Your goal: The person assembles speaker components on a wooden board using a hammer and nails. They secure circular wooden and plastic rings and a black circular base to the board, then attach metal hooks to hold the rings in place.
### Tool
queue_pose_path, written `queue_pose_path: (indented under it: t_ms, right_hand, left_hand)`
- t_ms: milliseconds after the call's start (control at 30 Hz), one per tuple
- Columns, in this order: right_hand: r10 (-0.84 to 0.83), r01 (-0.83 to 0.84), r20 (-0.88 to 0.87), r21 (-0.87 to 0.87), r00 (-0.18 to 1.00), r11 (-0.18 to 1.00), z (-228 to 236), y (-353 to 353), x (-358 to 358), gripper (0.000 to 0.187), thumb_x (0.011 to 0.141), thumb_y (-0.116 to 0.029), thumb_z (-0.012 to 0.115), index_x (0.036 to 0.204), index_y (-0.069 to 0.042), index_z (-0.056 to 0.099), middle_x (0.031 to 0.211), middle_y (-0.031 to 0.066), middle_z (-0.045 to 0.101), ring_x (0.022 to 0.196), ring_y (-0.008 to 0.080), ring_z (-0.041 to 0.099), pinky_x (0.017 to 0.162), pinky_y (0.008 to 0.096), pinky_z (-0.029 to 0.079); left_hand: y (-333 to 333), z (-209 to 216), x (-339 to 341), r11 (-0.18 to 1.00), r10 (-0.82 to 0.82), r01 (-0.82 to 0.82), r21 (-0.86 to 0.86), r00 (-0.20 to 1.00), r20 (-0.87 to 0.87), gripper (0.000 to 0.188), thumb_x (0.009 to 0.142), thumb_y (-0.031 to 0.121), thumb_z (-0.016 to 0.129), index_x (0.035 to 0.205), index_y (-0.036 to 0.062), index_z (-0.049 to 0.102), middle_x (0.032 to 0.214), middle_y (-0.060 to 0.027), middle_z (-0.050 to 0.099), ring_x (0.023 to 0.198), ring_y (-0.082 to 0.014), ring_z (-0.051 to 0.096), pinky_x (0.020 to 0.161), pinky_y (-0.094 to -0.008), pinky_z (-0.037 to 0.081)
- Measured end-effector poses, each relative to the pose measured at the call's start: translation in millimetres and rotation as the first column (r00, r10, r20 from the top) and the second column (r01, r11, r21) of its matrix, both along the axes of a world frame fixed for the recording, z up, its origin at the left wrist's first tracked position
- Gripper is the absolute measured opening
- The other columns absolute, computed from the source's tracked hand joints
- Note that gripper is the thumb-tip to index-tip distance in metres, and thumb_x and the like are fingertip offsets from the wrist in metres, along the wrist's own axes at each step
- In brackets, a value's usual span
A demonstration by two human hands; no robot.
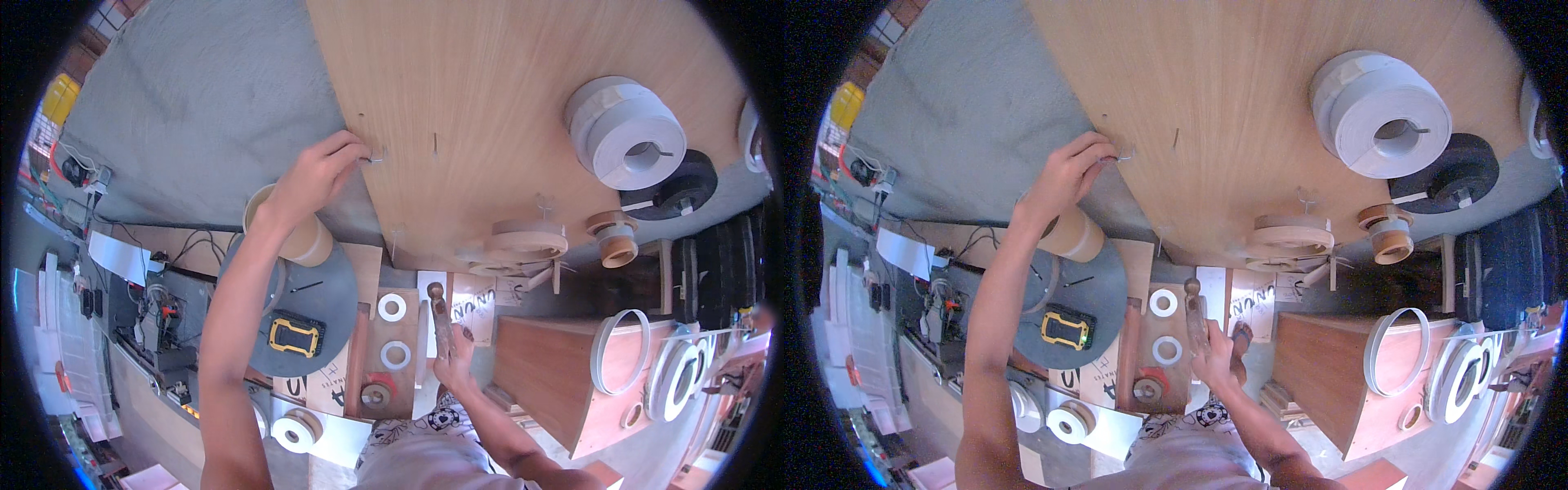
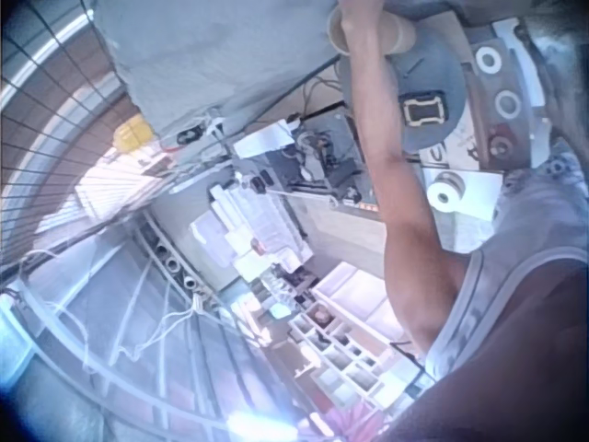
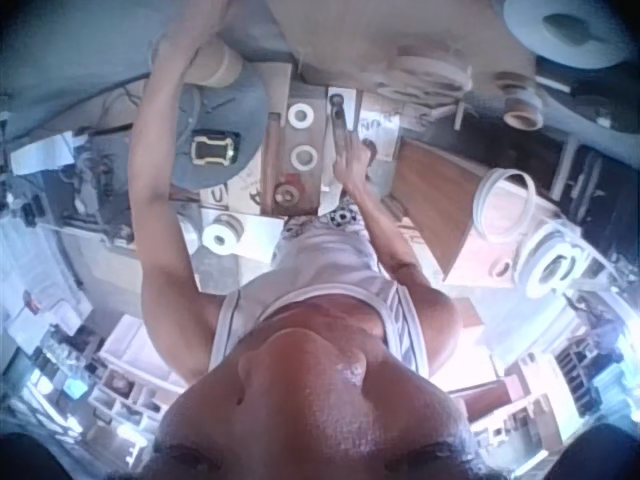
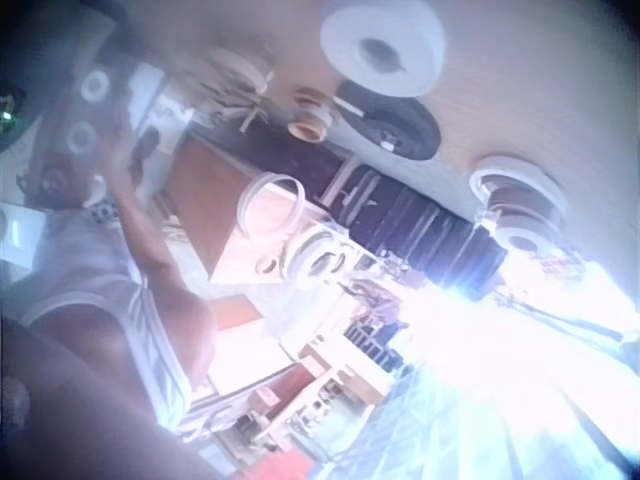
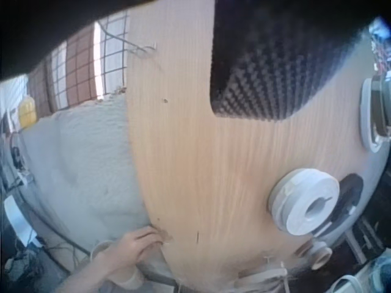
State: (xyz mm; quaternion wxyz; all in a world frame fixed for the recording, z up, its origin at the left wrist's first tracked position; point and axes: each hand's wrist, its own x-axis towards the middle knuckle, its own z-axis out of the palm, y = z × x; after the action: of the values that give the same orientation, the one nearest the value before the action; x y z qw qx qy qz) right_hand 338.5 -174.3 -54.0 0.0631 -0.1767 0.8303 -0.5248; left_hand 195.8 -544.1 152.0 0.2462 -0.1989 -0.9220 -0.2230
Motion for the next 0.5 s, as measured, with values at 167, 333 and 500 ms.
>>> queue_pose_path:
  t_ms: [167,333,500]
  right_hand:
    - [-0.028,0.030,0.097,-0.013,0.995,0.999,9,29,22,0.019,0.095,-0.006,0.065,0.112,0.001,0.064,0.082,0.0270,0.069,0.079,0.0494,0.072,0.068,0.0497,0.055]
    - [-0.012,0.003,0.140,0.062,0.990,0.998,10,60,37,0.018,0.095,-0.007,0.062,0.111,0.001,0.065,0.082,0.0292,0.067,0.077,0.0494,0.071,0.067,0.0493,0.055]
    - [-0.012,-0.004,0.102,0.153,0.995,0.988,5,90,49,0.015,0.095,-0.006,0.061,0.107,0.002,0.066,0.080,0.0289,0.067,0.075,0.0488,0.071,0.065,0.0472,0.055]
  left_hand:
    - [3,-30,11,0.973,0.209,-0.176,0.148,0.945,-0.249,0.019,0.097,-0.002,0.071,0.116,0.0004,0.069,0.110,-0.0154,0.072,0.093,-0.0285,0.075,0.077,-0.0367,0.060]
    - [39,-82,26,0.368,0.405,-0.320,0.873,0.900,0.159,0.014,0.103,0.004,0.069,0.116,-0.0004,0.071,0.102,-0.0110,0.076,0.088,-0.0160,0.074,0.076,-0.0320,0.060]
    - [70,-84,13,0.576,0.465,-0.315,0.755,0.885,0.014,0.022,0.098,0.005,0.077,0.119,0.0009,0.075,0.096,-0.0128,0.076,0.081,-0.0192,0.075,0.073,-0.0333,0.060]
